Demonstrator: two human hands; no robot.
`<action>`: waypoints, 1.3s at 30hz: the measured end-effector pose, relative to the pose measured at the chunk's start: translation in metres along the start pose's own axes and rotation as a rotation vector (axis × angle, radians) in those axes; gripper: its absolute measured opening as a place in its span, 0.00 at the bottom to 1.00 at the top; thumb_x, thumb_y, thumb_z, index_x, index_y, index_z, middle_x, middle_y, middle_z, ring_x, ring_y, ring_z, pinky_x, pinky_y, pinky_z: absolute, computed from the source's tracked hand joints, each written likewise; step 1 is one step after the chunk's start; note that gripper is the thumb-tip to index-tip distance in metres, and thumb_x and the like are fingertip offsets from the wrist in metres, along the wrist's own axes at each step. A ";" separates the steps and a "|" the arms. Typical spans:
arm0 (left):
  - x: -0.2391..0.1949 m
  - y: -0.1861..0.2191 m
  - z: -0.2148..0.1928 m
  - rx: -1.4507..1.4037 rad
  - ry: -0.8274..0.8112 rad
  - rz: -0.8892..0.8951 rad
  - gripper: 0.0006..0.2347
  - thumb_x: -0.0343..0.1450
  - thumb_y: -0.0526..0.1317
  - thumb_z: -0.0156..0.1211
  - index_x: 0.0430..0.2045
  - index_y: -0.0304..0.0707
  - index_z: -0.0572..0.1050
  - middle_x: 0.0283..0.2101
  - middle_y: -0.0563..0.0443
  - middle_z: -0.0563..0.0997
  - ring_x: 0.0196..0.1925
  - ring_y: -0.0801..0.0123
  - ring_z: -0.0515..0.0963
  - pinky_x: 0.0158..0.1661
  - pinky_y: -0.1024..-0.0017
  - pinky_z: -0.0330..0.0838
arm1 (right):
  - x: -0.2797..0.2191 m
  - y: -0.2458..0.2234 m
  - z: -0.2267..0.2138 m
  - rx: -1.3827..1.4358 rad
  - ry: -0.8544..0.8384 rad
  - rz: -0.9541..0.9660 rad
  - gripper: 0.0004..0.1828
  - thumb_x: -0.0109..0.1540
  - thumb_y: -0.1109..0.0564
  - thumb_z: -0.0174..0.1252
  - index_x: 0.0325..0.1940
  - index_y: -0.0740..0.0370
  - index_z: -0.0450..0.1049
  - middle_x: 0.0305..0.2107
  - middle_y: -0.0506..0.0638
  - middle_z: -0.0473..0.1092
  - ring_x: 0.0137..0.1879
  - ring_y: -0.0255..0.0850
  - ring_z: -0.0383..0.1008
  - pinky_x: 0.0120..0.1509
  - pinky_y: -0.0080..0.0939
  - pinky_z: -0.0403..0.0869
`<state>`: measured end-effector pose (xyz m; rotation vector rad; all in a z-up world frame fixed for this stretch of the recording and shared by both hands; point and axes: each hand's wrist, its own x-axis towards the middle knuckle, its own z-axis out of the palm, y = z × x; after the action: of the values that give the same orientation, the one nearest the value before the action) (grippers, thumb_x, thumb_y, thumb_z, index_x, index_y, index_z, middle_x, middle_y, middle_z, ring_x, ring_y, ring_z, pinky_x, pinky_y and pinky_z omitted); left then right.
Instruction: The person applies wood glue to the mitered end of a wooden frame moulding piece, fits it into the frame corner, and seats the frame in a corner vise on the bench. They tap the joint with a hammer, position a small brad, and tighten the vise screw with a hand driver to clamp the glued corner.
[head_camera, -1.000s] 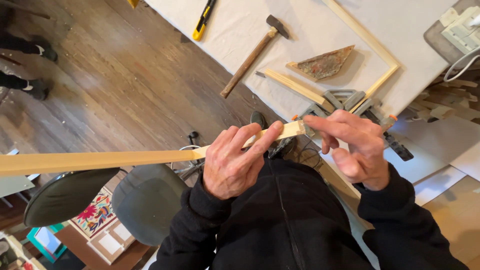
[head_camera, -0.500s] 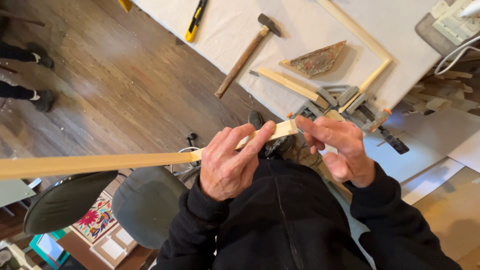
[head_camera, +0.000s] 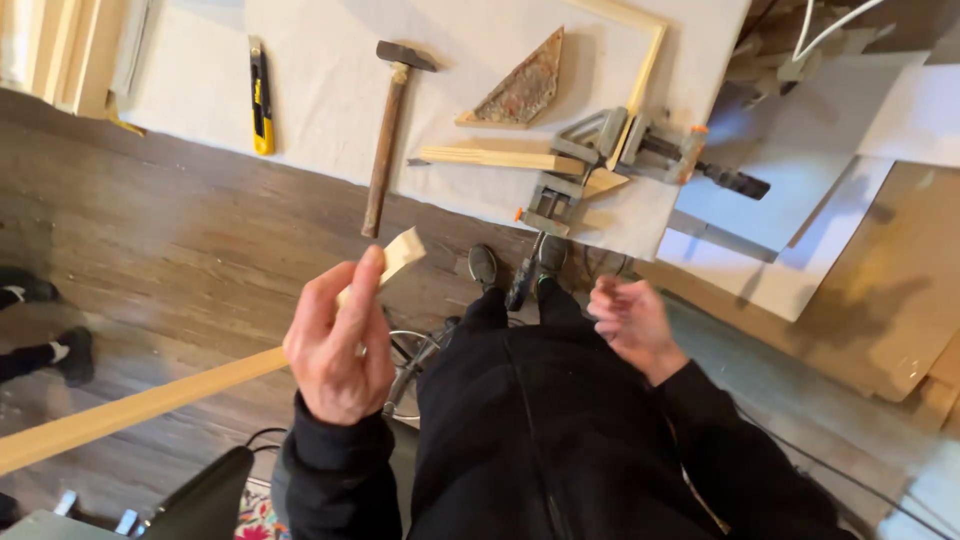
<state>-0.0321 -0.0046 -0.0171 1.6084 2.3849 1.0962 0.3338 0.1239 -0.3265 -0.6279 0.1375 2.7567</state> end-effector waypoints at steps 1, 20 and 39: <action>0.000 -0.007 -0.002 0.003 -0.002 0.008 0.23 0.69 0.22 0.56 0.59 0.38 0.76 0.50 0.41 0.78 0.43 0.58 0.81 0.43 0.66 0.76 | 0.016 0.013 -0.006 0.004 -0.006 -0.005 0.18 0.73 0.53 0.47 0.62 0.65 0.71 0.38 0.48 0.66 0.41 0.36 0.66 0.39 0.31 0.69; -0.027 -0.076 -0.044 -0.059 -0.075 0.012 0.22 0.69 0.20 0.55 0.57 0.36 0.77 0.50 0.40 0.78 0.36 0.62 0.79 0.40 0.70 0.74 | 0.075 0.074 -0.009 -0.269 0.299 -0.383 0.33 0.54 0.79 0.45 0.60 0.60 0.69 0.60 0.48 0.67 0.68 0.41 0.67 0.72 0.45 0.67; -0.026 -0.073 -0.041 -0.063 -0.143 0.226 0.22 0.67 0.21 0.58 0.57 0.35 0.76 0.48 0.40 0.80 0.41 0.58 0.82 0.41 0.66 0.77 | 0.082 0.052 -0.053 -0.768 0.490 -0.185 0.29 0.57 0.74 0.50 0.62 0.64 0.68 0.57 0.50 0.69 0.64 0.41 0.70 0.65 0.43 0.73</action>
<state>-0.0952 -0.0626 -0.0377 1.9012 2.0993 1.0367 0.2688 0.0884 -0.4085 -1.4068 -0.8609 2.3579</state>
